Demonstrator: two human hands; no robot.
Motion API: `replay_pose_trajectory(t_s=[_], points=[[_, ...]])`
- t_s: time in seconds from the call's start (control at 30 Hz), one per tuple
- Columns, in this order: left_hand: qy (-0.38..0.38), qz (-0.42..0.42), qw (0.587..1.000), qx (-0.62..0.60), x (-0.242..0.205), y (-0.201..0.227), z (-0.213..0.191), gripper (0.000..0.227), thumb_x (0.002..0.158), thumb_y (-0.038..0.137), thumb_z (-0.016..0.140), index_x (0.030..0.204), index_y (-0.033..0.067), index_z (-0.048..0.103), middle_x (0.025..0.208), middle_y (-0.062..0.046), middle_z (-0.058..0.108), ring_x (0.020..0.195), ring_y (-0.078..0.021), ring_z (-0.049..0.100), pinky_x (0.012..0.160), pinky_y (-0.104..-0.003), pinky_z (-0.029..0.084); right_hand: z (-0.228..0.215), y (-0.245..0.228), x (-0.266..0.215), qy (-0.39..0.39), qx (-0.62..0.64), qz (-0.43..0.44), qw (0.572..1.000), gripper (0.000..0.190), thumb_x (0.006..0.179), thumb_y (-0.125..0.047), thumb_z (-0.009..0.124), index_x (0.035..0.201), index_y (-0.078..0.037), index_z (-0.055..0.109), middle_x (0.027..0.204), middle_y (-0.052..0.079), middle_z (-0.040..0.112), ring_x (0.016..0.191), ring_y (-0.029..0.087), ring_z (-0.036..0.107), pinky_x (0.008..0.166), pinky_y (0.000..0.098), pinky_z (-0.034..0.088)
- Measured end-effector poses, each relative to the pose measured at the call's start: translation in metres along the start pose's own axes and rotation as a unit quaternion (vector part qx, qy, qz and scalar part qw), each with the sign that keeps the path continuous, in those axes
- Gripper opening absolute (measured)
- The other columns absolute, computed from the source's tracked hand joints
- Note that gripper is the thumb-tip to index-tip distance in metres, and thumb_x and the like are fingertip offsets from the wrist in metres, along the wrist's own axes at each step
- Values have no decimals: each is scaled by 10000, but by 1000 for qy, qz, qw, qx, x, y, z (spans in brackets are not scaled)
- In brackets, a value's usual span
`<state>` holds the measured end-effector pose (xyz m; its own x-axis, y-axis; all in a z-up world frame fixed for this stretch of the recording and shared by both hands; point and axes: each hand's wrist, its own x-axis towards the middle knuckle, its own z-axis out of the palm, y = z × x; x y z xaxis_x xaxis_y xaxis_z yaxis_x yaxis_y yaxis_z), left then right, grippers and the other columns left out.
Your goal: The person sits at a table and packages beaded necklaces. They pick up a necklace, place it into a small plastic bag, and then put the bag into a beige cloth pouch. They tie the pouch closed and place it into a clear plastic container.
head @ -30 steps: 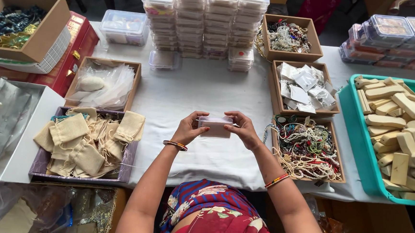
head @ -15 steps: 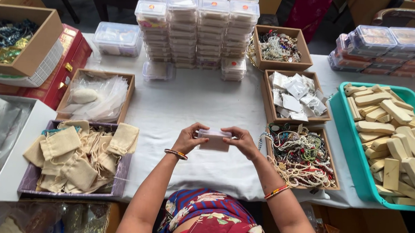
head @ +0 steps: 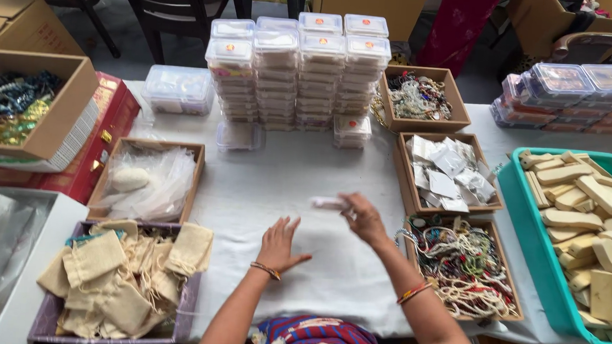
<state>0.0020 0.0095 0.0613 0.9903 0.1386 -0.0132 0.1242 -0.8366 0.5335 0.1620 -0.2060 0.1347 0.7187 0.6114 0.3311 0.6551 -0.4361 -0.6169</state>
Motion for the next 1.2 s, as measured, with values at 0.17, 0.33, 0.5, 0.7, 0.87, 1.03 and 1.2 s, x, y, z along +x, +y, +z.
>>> replay_pose_trajectory(t_s=[0.17,0.33,0.5,0.7,0.87,1.03,1.2], points=[[-117,14,984,131,-11,-24,18,1007,873,792,506,1633,227,162,1709,-152,10,1573,-306,-19,1249,-489,-7,-22,56,102,87,-87,-7,992,445,758,33,764,1174,-103,683,1201,157,584,1072,363,641,926,418,549],[156,161,963,149,-8,-49,52,1026,844,848,478,1588,195,208,1651,-173,61,1517,-299,12,1220,-517,-2,-24,103,175,158,-174,-5,972,370,798,95,711,1118,-87,675,1267,148,557,1188,356,612,1018,418,523],[176,168,956,165,-10,-44,45,1046,855,846,432,1605,169,161,1671,-177,28,1533,-301,-16,1234,-509,-37,-6,136,198,126,-184,90,971,355,835,100,693,1133,-87,646,1351,116,538,1222,351,591,978,429,520],[182,157,956,167,-10,-41,42,1031,853,855,374,1599,177,156,1670,-168,33,1541,-298,-26,1212,-484,-55,6,142,196,118,-157,90,976,375,806,67,722,1129,-94,619,1422,109,510,1248,368,567,975,438,525],[182,157,958,158,-7,-43,46,1032,849,859,374,1598,179,166,1672,-170,32,1547,-294,-27,1215,-486,-56,6,139,196,119,-178,104,971,365,832,18,744,1146,-132,636,1417,84,518,1298,341,547,992,441,525],[160,155,965,135,-7,-34,27,1032,826,847,430,1584,185,205,1665,-169,43,1535,-300,-2,1200,-491,-42,-3,110,168,134,-243,73,958,557,729,53,740,1248,-129,646,1492,131,451,1353,373,494,1043,453,487],[-78,35,991,104,-10,-24,17,989,867,767,537,1610,189,236,1693,-167,62,1562,-327,32,1237,-526,26,-41,78,79,130,-138,-9,982,469,813,1,741,1264,-43,620,1509,212,440,1331,401,519,1065,442,483]])
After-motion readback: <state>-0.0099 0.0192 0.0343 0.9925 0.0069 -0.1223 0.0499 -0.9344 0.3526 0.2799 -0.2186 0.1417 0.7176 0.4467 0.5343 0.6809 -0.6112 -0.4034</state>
